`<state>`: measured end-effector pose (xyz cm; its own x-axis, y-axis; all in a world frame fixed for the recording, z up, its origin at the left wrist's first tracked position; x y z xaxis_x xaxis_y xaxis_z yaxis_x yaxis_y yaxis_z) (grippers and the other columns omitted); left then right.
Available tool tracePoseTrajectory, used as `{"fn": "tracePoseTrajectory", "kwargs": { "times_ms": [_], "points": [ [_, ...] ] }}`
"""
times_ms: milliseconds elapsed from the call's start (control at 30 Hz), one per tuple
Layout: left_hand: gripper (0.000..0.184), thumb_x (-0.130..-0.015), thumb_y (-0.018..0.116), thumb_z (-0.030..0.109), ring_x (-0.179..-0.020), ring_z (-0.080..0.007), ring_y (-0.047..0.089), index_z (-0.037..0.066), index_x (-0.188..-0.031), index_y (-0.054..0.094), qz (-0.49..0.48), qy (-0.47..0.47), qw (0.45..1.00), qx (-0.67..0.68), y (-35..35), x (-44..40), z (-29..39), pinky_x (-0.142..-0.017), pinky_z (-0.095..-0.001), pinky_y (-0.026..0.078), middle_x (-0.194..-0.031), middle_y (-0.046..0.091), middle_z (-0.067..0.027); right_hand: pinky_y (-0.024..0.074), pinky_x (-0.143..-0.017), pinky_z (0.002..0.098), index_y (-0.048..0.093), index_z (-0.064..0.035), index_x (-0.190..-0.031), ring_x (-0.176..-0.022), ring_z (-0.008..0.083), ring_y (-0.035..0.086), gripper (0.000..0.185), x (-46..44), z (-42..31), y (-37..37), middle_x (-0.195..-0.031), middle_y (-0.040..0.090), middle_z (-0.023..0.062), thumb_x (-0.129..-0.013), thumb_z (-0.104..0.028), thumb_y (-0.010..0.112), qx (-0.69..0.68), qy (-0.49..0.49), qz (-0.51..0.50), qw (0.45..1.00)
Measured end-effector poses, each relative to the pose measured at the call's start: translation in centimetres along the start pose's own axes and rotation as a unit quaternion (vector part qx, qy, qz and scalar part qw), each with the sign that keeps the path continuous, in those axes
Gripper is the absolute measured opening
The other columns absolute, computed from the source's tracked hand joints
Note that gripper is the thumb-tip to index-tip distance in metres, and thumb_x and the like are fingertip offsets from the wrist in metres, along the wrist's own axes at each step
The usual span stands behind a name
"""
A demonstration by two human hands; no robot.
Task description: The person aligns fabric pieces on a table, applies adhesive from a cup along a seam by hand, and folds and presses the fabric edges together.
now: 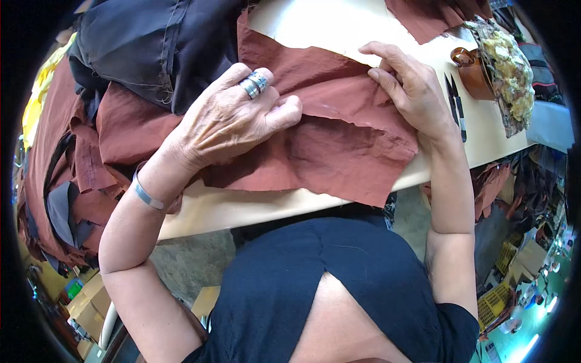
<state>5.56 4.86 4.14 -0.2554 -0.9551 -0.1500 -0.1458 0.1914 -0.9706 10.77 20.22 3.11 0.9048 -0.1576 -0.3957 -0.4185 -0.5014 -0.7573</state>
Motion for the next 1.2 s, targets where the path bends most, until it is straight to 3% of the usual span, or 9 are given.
{"fn": "tracePoseTrajectory", "kwargs": {
  "times_ms": [200, 467, 567, 667, 767, 867, 933, 1100, 1200],
  "points": [
    [0.01, -0.077, 0.055, 0.014, -0.087, -0.0168, 0.052, 0.014, -0.087, 0.057, 0.031, -0.095, 0.993, 0.06, 0.3, 1.1, -1.6, -0.077, -0.0309, 0.038, -0.083, 0.054, 0.0001, 0.0491, -0.066, 0.0373, 0.06, -0.0089, -0.107, -0.07, 0.027, 0.062, 0.028, 0.1, 0.1, 0.0, -0.091, 0.065, 0.0106, -0.079, -0.004, 0.063, 0.0, 0.011, 0.0, 1.0],
    [0.019, -0.076, 0.058, 0.017, -0.083, -0.0154, 0.054, 0.016, -0.094, 0.053, 0.062, -0.041, 0.995, -0.07, -0.3, 2.1, -0.1, -0.08, -0.0315, 0.042, -0.077, 0.051, 0.0024, 0.0482, -0.062, 0.035, 0.06, -0.0105, -0.107, -0.064, 0.0248, 0.06, 0.029, 0.2, 0.2, 0.1, -0.078, 0.063, 0.0106, -0.079, -0.005, 0.064, -0.012, 0.021, -0.001, 1.0],
    [0.021, -0.077, 0.06, 0.018, -0.078, -0.0156, 0.054, 0.016, -0.096, 0.053, 0.072, -0.043, 0.994, -0.068, -0.9, 2.4, -0.1, -0.078, -0.0319, 0.042, -0.073, 0.05, 0.0021, 0.0438, -0.053, 0.025, 0.061, -0.0082, -0.112, -0.054, 0.01, 0.05, 0.029, 0.3, 0.5, 0.4, -0.066, 0.052, 0.0033, -0.084, -0.001, 0.062, -0.031, 0.024, -0.012, 0.999],
    [0.017, -0.077, 0.061, 0.02, -0.082, -0.0165, 0.054, 0.014, -0.092, 0.056, 0.059, -0.097, 0.99, -0.082, -1.0, 2.4, -0.1, -0.08, -0.0342, 0.04, -0.075, 0.051, 0.001, 0.0441, -0.054, 0.0245, 0.061, -0.0077, -0.111, -0.055, 0.01, 0.051, 0.028, 0.2, -0.1, 0.1, -0.066, 0.052, 0.0034, -0.083, -0.001, 0.062, 0.003, -0.022, 0.009, 1.0],
    [0.017, -0.076, 0.063, 0.023, -0.092, -0.0191, 0.053, 0.011, -0.088, 0.06, 0.035, -0.22, 0.973, -0.051, -1.2, 2.6, -0.1, -0.083, -0.0379, 0.038, -0.09, 0.055, -0.0018, 0.0492, -0.064, 0.0347, 0.059, -0.0127, -0.109, -0.069, 0.0233, 0.062, 0.031, 0.3, 0.7, 0.3, -0.08, 0.065, 0.0078, -0.079, -0.005, 0.065, 0.005, 0.022, -0.018, 1.0],
    [0.028, -0.071, 0.07, 0.016, -0.101, -0.0247, 0.055, 0.009, -0.095, 0.059, 0.043, -0.289, 0.956, 0.029, -0.6, 4.1, 0.0, -0.086, -0.0381, 0.04, -0.106, 0.057, -0.0062, 0.0489, -0.07, 0.0358, 0.059, -0.0114, -0.11, -0.072, 0.0236, 0.062, 0.03, 0.1, -0.3, 0.0, -0.091, 0.066, 0.0074, -0.08, -0.006, 0.063, 0.005, -0.029, 0.008, 1.0],
    [0.03, -0.069, 0.072, 0.008, -0.102, -0.0288, 0.055, 0.007, -0.095, 0.058, 0.088, -0.289, 0.951, 0.065, -0.1, 5.3, -0.7, -0.086, -0.0389, 0.044, -0.107, 0.057, -0.0088, 0.0485, -0.073, 0.0371, 0.058, -0.0105, -0.111, -0.076, 0.025, 0.062, 0.03, -0.4, -0.8, 0.5, -0.098, 0.065, 0.0076, -0.081, -0.007, 0.061, 0.037, -0.043, -0.007, 0.998],
    [0.031, -0.071, 0.069, 0.009, -0.105, -0.0321, 0.055, 0.004, -0.099, 0.057, 0.12, -0.184, 0.973, 0.069, 0.4, 6.6, -4.3, -0.087, -0.0402, 0.048, -0.106, 0.056, -0.0121, 0.048, -0.077, 0.0405, 0.055, -0.0112, -0.115, -0.083, 0.03, 0.063, 0.032, -2.2, -1.5, 2.1, -0.104, 0.064, 0.0101, -0.083, -0.008, 0.058, -0.008, -0.022, -0.014, 1.0],
    [0.027, -0.073, 0.066, 0.01, -0.109, -0.0309, 0.054, 0.008, -0.099, 0.058, 0.103, -0.141, 0.985, -0.001, 0.2, 7.0, -6.7, -0.089, -0.0395, 0.048, -0.109, 0.056, -0.01, 0.045, -0.066, 0.0356, 0.055, -0.0163, -0.118, -0.063, 0.0233, 0.055, 0.038, -2.2, -1.8, 2.7, -0.068, 0.055, 0.0074, -0.083, -0.006, 0.062, 0.031, -0.053, 0.043, 0.997]
  ]
}}
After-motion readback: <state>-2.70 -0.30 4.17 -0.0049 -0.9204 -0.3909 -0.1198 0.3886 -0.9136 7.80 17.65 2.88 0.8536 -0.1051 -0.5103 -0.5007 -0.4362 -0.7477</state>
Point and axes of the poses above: each hand's wrist, its own x-axis away from the middle knuckle, its own y-axis out of the palm, z = x × y, the point moved 9 cm from there along -x, towards the middle knuckle
